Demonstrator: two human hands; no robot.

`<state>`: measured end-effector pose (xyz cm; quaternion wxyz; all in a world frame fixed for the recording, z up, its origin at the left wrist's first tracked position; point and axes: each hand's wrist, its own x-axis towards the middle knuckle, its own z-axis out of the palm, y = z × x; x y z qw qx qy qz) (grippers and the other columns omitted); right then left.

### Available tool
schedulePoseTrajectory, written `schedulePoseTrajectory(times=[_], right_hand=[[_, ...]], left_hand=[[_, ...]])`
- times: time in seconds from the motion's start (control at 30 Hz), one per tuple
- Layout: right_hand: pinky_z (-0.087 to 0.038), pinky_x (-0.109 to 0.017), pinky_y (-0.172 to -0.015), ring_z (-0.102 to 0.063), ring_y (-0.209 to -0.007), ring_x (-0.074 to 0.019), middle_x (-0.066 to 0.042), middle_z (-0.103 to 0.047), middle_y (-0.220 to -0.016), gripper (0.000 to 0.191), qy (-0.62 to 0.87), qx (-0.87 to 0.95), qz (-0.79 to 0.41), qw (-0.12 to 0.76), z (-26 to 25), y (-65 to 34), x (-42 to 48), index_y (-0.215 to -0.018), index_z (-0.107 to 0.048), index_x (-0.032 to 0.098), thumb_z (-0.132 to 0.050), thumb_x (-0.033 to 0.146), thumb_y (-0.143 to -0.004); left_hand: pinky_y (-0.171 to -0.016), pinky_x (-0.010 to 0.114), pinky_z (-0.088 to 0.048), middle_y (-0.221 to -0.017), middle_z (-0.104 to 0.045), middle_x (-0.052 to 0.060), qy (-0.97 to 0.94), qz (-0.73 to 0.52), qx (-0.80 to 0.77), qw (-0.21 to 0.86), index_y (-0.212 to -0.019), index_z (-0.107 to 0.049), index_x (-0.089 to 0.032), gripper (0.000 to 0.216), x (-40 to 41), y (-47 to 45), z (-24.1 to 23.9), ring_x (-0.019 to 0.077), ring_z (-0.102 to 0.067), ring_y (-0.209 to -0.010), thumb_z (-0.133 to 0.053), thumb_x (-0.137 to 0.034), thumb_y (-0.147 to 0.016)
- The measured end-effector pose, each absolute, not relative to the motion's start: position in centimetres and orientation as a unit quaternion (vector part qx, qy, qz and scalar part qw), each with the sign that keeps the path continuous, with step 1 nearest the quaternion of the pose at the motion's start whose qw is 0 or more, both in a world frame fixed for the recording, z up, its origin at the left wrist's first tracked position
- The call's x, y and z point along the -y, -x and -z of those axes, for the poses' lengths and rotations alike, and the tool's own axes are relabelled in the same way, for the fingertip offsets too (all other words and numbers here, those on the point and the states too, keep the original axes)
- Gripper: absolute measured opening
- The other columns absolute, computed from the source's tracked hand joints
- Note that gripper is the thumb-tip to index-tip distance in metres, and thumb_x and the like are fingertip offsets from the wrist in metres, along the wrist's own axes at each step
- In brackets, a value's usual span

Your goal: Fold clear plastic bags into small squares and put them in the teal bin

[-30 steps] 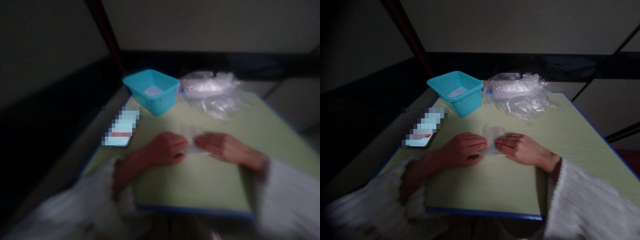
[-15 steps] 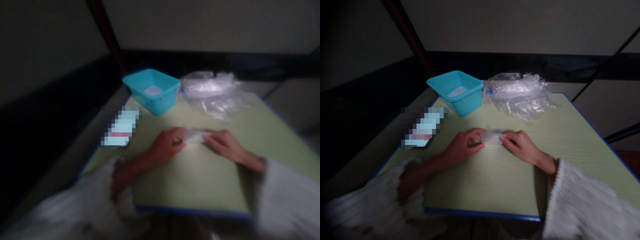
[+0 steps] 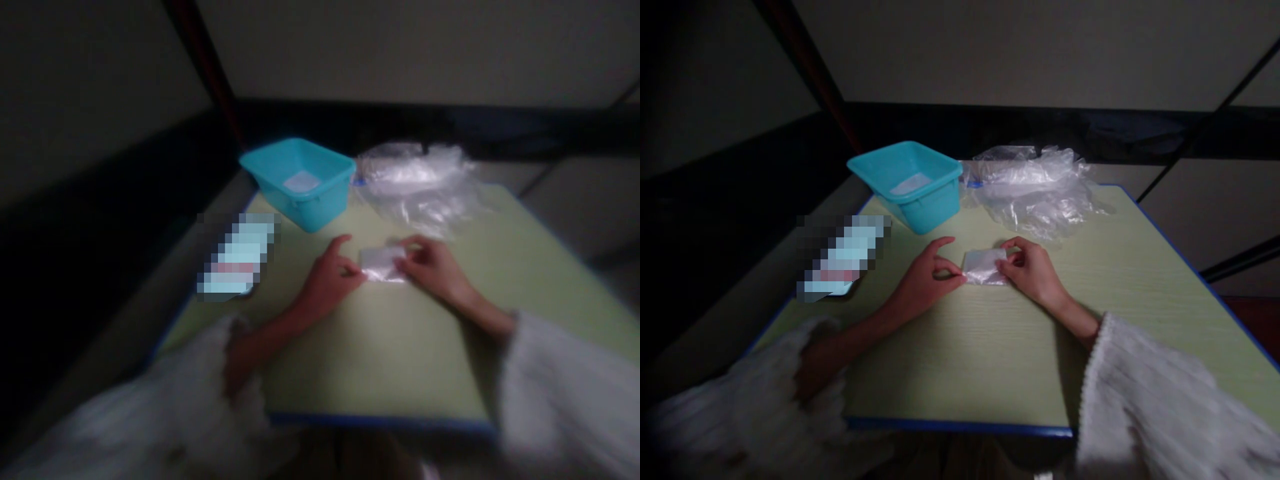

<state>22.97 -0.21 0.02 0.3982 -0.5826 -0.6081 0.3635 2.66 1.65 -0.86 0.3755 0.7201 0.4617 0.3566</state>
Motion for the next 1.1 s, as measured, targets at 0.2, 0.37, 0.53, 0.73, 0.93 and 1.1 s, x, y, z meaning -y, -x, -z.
schedulePoseTrajectory(times=[0.2,0.37,0.53,0.73,0.93,1.1], right_hand=[[-0.042,-0.024,-0.039,-0.056,-0.047,-0.0142,0.0,-0.06,-0.064,0.033,0.582,0.632,-0.305,0.41,-0.2,-23.3,0.4,-0.098,-0.051,0.016,-0.062,0.033,-0.072],[-0.053,-0.036,-0.068,-0.064,-0.079,-0.0217,-0.012,-0.066,-0.094,0.026,0.519,0.778,-0.062,0.35,-1.1,-23.3,1.5,-0.107,-0.056,0.013,-0.05,0.028,-0.086],[-0.031,-0.053,-0.105,-0.039,-0.13,-0.0307,-0.021,-0.04,-0.142,0.058,0.448,0.876,0.024,0.178,-0.2,-21.8,2.7,-0.137,-0.036,0.007,-0.042,0.044,-0.093],[-0.021,-0.051,-0.111,-0.02,-0.139,-0.0291,-0.023,-0.027,-0.148,0.076,0.456,0.884,0.03,0.099,1.0,-21.2,3.6,-0.141,-0.03,0.0,-0.026,0.059,-0.093],[-0.021,-0.05,-0.111,-0.019,-0.14,-0.0283,-0.022,-0.026,-0.148,0.078,0.467,0.879,0.014,0.095,1.2,-21.2,3.9,-0.143,-0.027,0.003,-0.022,0.062,-0.092],[-0.02,-0.049,-0.111,-0.018,-0.14,-0.0286,-0.022,-0.024,-0.149,0.081,0.469,0.879,0.014,0.082,1.3,-21.2,3.8,-0.141,-0.029,0.0,-0.02,0.063,-0.092]], left_hand=[[-0.074,0.025,-0.051,-0.069,-0.067,-0.005,-0.728,-0.359,-0.459,0.362,-0.132,-0.033,-0.013,0.071,-1.8,-2.8,1.2,0.0135,-0.065,-0.071,-0.063,-0.011,-0.068],[-0.077,0.025,-0.05,-0.068,-0.066,-0.004,-0.738,-0.351,-0.459,0.349,-0.133,-0.033,-0.011,0.07,-1.9,-2.8,1.2,0.0138,-0.065,-0.072,-0.061,-0.012,-0.069],[-0.076,0.026,-0.05,-0.071,-0.067,-0.003,-0.73,-0.335,-0.471,0.365,-0.135,-0.031,-0.01,0.072,-1.9,-2.9,1.0,0.0142,-0.065,-0.073,-0.061,-0.01,-0.07],[-0.079,0.026,-0.048,-0.068,-0.066,-0.004,-0.725,-0.321,-0.479,0.377,-0.137,-0.03,-0.009,0.075,-2.0,-3.1,0.9,0.0136,-0.064,-0.073,-0.063,-0.01,-0.07],[-0.08,0.025,-0.048,-0.066,-0.065,-0.005,-0.718,-0.316,-0.475,0.398,-0.136,-0.031,-0.008,0.074,-2.0,-3.0,0.4,0.0132,-0.063,-0.072,-0.064,-0.011,-0.069],[-0.078,0.025,-0.048,-0.064,-0.064,-0.006,-0.722,-0.31,-0.467,0.405,-0.132,-0.034,-0.009,0.067,-2.3,-2.8,0.6,0.0129,-0.062,-0.069,-0.061,-0.011,-0.07]])
